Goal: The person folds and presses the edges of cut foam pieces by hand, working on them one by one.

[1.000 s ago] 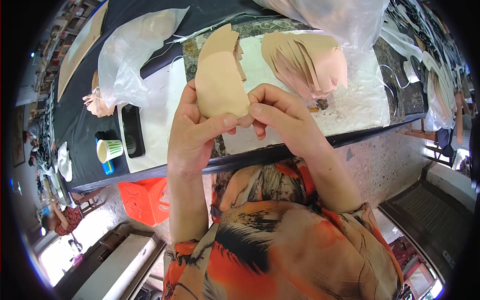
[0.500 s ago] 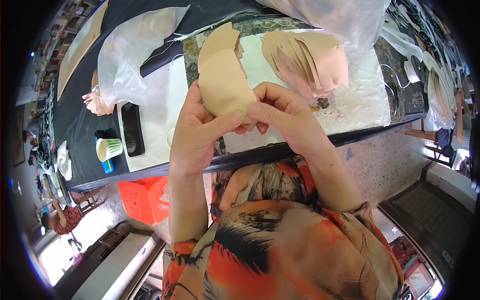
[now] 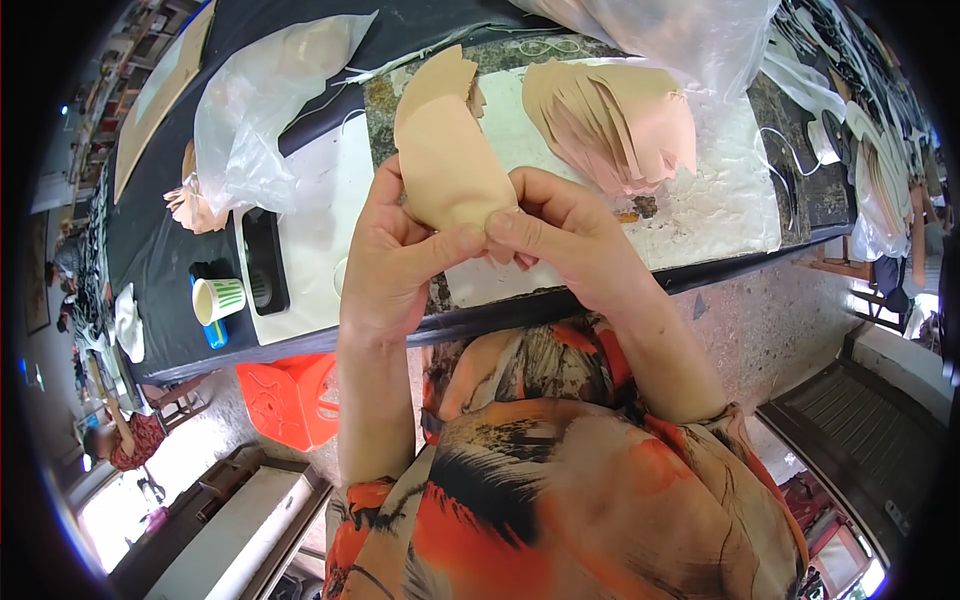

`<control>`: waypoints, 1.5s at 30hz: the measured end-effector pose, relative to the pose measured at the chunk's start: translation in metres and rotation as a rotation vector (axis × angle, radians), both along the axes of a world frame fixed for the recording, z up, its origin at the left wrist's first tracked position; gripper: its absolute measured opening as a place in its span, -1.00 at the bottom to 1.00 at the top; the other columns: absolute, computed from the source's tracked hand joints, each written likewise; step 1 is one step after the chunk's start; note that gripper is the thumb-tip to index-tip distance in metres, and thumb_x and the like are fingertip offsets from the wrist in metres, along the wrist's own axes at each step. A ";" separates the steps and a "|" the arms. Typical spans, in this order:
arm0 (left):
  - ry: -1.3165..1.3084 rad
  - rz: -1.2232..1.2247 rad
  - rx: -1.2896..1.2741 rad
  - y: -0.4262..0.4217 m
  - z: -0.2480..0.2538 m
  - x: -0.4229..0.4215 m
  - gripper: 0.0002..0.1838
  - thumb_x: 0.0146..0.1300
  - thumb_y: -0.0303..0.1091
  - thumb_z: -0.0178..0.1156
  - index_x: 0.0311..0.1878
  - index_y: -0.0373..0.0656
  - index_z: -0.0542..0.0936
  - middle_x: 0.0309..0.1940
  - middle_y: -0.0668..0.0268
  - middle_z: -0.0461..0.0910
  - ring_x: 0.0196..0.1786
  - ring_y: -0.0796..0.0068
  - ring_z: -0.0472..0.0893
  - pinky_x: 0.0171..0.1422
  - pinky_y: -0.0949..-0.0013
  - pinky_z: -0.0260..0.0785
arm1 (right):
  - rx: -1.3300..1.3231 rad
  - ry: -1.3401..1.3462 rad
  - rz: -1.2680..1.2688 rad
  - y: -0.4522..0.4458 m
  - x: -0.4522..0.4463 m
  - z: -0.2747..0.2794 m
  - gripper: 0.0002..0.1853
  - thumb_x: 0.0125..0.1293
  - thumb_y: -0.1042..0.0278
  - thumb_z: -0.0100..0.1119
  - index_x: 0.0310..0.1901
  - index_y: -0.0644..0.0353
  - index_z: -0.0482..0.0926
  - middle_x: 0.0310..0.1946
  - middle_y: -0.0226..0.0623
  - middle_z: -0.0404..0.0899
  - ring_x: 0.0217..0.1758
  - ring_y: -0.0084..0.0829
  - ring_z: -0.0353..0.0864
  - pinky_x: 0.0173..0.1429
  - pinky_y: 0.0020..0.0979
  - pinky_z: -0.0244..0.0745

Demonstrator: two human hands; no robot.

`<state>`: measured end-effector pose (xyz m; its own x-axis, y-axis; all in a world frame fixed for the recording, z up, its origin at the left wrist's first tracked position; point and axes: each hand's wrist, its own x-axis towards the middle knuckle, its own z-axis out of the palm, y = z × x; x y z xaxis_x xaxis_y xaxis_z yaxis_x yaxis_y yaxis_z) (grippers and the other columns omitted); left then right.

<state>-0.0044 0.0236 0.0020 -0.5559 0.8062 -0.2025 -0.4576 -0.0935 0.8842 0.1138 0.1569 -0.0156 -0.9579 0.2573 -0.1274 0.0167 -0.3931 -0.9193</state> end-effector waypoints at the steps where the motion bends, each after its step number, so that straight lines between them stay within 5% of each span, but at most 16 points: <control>1: -0.018 -0.004 0.008 -0.001 -0.002 -0.001 -0.29 0.05 -0.61 0.36 0.23 -0.26 0.19 -0.08 0.08 0.57 -0.16 0.34 0.65 -0.13 0.36 0.53 | -0.070 -0.008 0.019 0.000 0.000 0.001 -0.78 0.35 0.23 0.13 -0.21 0.24 0.51 -0.40 -0.38 0.58 -0.44 -0.67 0.44 -0.34 -0.63 0.35; 6: -0.136 -0.014 0.104 -0.007 -0.015 -0.008 -0.23 0.01 -0.61 0.37 0.28 -0.25 0.17 -0.05 0.14 0.56 -0.10 0.34 0.64 -0.11 0.37 0.54 | -0.391 0.003 0.022 0.005 0.003 0.000 -0.80 0.39 0.26 0.11 -0.23 0.25 0.52 -0.44 -0.47 0.50 -0.46 -0.72 0.39 -0.37 -0.63 0.30; 12: -0.068 -0.084 0.019 -0.002 -0.001 -0.003 -0.19 -0.01 -0.63 0.37 0.30 -0.26 0.16 -0.04 0.17 0.55 -0.09 0.34 0.63 -0.09 0.35 0.54 | -0.181 0.028 -0.026 0.005 0.004 -0.001 -0.80 0.43 0.24 0.06 -0.24 0.21 0.51 -0.50 -0.54 0.41 -0.51 -0.75 0.33 -0.42 -0.66 0.26; 18: 0.012 0.007 0.013 0.006 -0.004 0.000 -0.18 -0.05 -0.64 0.39 0.29 -0.24 0.19 0.02 0.19 0.51 0.03 0.37 0.58 0.06 0.35 0.49 | -0.298 -0.030 -0.051 0.007 0.008 -0.003 -0.79 0.43 0.23 0.05 -0.29 0.19 0.50 -0.51 -0.56 0.40 -0.52 -0.78 0.27 -0.43 -0.68 0.23; 27: -0.078 -0.092 0.030 0.018 0.004 0.011 -0.16 -0.08 -0.58 0.42 0.31 -0.23 0.23 0.08 0.21 0.50 0.13 0.32 0.54 0.22 0.28 0.40 | 0.408 -0.018 -0.101 0.024 0.037 0.022 -0.87 0.33 0.38 0.09 -0.21 0.27 0.50 -0.42 -0.46 0.51 -0.34 -0.64 0.45 -0.27 -0.55 0.35; 35: -0.050 -0.227 0.248 0.087 0.040 0.022 -0.28 0.10 -0.52 0.31 0.33 -0.18 0.22 0.17 0.10 0.40 0.20 0.32 0.46 0.27 0.30 0.33 | 0.333 -0.124 -0.436 0.075 0.061 0.071 -0.87 0.31 0.42 0.12 -0.19 0.28 0.54 -0.40 -0.42 0.52 -0.36 -0.67 0.44 -0.27 -0.60 0.36; 40: 0.135 0.037 -0.051 0.083 0.021 0.003 -0.45 0.21 -0.52 0.18 0.29 -0.18 0.30 0.03 0.16 0.48 0.09 0.38 0.50 0.22 0.34 0.37 | 0.663 -0.318 -0.635 0.108 0.054 0.048 -0.83 0.33 0.42 0.11 -0.11 0.29 0.57 -0.37 -0.44 0.53 -0.38 -0.69 0.43 -0.27 -0.63 0.36; 45: 0.577 0.268 -0.242 0.052 -0.006 -0.024 -0.65 0.19 -0.47 0.22 0.06 -0.23 0.51 -0.12 0.25 0.53 -0.03 0.48 0.50 0.11 0.45 0.33 | 0.540 -0.177 -0.796 0.104 0.061 0.036 -0.81 0.33 0.47 0.09 -0.06 0.28 0.56 -0.37 -0.45 0.53 -0.52 -0.78 0.28 -0.46 -0.70 0.15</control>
<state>-0.0283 0.0759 -0.0040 -0.8034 0.5947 0.0287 0.1046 0.0935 0.9901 0.1745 0.2610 0.0208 -0.4571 0.8865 0.0719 0.0838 0.1234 -0.9888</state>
